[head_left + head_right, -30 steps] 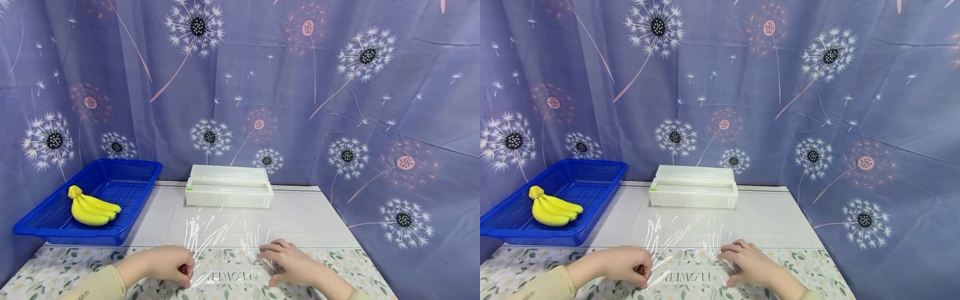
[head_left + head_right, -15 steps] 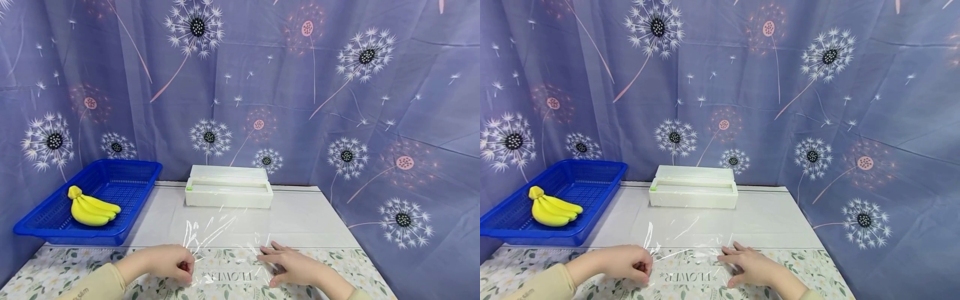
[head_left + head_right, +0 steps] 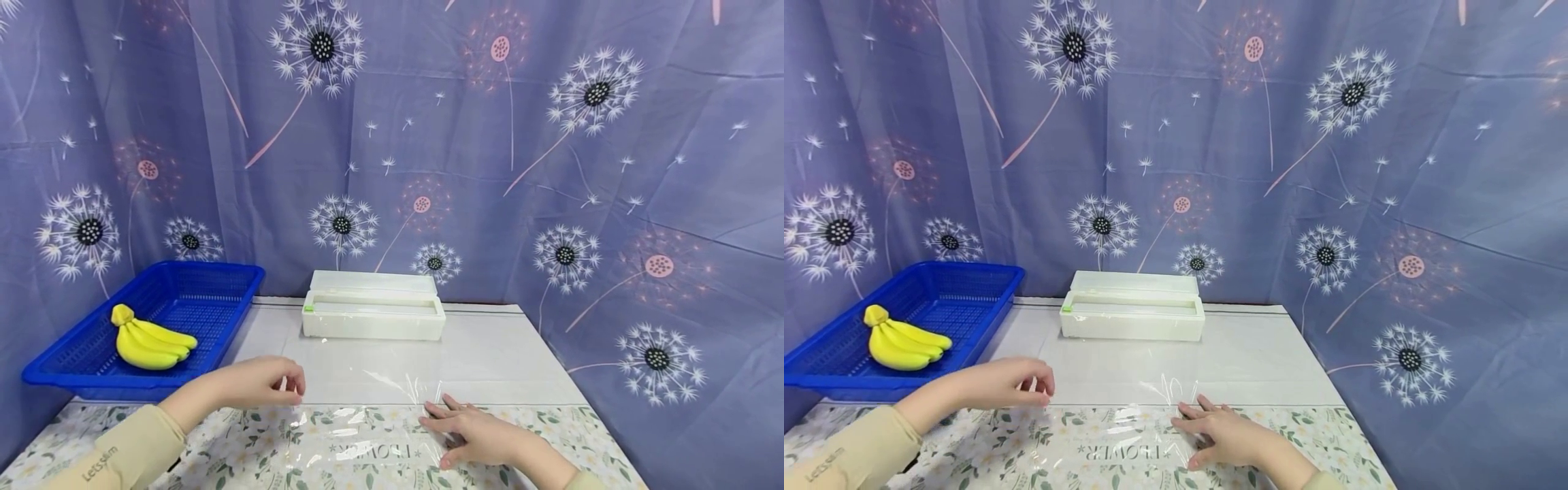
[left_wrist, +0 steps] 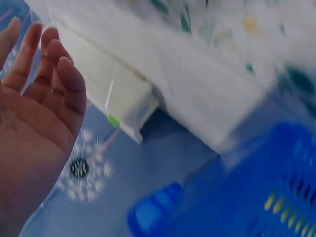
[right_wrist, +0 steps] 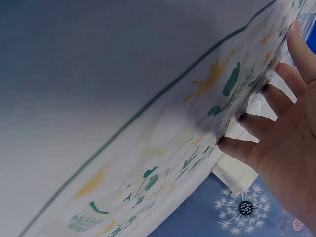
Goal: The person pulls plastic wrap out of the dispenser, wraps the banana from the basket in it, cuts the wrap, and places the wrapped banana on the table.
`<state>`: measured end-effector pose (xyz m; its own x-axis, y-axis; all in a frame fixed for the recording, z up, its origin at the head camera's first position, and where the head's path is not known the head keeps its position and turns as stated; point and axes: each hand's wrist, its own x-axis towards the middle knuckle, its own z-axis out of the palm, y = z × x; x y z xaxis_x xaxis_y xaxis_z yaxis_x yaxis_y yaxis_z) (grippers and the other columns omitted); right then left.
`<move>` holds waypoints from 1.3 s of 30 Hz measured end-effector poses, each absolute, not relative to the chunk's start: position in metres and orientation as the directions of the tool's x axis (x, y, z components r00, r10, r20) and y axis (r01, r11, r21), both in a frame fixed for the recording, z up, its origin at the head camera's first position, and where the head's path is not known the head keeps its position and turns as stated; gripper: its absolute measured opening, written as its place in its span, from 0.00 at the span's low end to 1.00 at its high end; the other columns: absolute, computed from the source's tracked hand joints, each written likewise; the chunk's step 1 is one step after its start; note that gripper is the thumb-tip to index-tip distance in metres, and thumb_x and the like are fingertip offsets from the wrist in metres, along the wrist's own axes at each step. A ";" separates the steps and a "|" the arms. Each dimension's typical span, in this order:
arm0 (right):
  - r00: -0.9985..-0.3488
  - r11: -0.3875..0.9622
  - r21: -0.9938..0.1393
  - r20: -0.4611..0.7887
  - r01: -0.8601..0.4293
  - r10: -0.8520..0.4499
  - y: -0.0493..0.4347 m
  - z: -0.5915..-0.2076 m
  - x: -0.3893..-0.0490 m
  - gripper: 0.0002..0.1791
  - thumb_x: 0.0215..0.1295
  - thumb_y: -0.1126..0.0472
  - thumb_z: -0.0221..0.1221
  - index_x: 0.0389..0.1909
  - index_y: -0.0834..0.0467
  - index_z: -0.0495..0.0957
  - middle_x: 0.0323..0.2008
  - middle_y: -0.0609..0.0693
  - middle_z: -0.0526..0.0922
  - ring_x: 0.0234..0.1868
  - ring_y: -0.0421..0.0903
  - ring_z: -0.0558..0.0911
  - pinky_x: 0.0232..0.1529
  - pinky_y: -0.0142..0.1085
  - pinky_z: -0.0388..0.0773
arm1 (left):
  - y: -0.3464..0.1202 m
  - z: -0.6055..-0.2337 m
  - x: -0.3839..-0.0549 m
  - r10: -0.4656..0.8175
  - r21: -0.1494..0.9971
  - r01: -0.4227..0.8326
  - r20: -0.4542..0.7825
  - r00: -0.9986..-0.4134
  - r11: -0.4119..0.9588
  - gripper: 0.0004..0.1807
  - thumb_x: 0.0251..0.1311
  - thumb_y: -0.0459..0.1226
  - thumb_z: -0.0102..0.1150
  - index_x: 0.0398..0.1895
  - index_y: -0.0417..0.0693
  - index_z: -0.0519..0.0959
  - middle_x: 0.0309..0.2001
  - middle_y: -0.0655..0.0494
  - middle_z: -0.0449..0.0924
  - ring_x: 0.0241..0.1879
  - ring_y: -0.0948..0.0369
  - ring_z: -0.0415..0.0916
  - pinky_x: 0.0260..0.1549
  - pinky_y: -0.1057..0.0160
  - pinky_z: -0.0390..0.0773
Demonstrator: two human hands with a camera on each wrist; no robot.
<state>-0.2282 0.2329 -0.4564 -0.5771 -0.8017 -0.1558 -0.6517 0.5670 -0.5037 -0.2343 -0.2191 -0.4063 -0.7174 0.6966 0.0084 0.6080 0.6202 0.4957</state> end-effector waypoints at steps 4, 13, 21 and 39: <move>-0.577 0.565 -0.514 -0.158 -0.645 -0.801 0.233 -0.458 -0.228 0.41 0.60 0.41 0.59 0.74 0.47 0.62 0.74 0.56 0.55 0.71 0.71 0.47 0.55 0.75 0.52 | -0.238 -0.390 -0.242 0.632 0.360 0.614 0.083 -0.771 0.702 0.13 0.67 0.56 0.55 0.45 0.64 0.79 0.42 0.72 0.76 0.38 0.69 0.74 0.39 0.61 0.76; -0.580 0.561 -0.509 -0.141 -0.653 -0.803 0.234 -0.459 -0.228 0.41 0.60 0.41 0.60 0.74 0.47 0.62 0.74 0.56 0.55 0.71 0.72 0.47 0.54 0.75 0.51 | -0.298 -0.356 -0.259 0.509 0.171 0.548 0.227 -0.830 0.819 0.30 0.60 0.58 0.62 0.63 0.57 0.76 0.65 0.49 0.69 0.65 0.41 0.62 0.57 0.36 0.63; -0.574 0.557 -0.508 -0.141 -0.657 -0.807 0.232 -0.458 -0.227 0.41 0.60 0.42 0.60 0.74 0.48 0.61 0.74 0.57 0.55 0.71 0.72 0.47 0.54 0.76 0.51 | -0.351 -0.339 -0.267 0.416 0.146 0.435 0.144 -0.898 0.888 0.49 0.46 0.60 0.72 0.72 0.55 0.66 0.74 0.41 0.54 0.68 0.31 0.47 0.56 0.28 0.55; -0.565 0.544 -0.514 -0.132 -0.663 -0.814 0.233 -0.458 -0.227 0.40 0.60 0.44 0.60 0.74 0.48 0.62 0.74 0.57 0.55 0.71 0.72 0.47 0.53 0.76 0.51 | -0.405 -0.359 -0.275 0.333 -0.015 0.333 -0.009 -0.943 0.943 0.68 0.20 0.63 0.80 0.73 0.51 0.63 0.73 0.36 0.51 0.69 0.29 0.36 0.52 0.22 0.28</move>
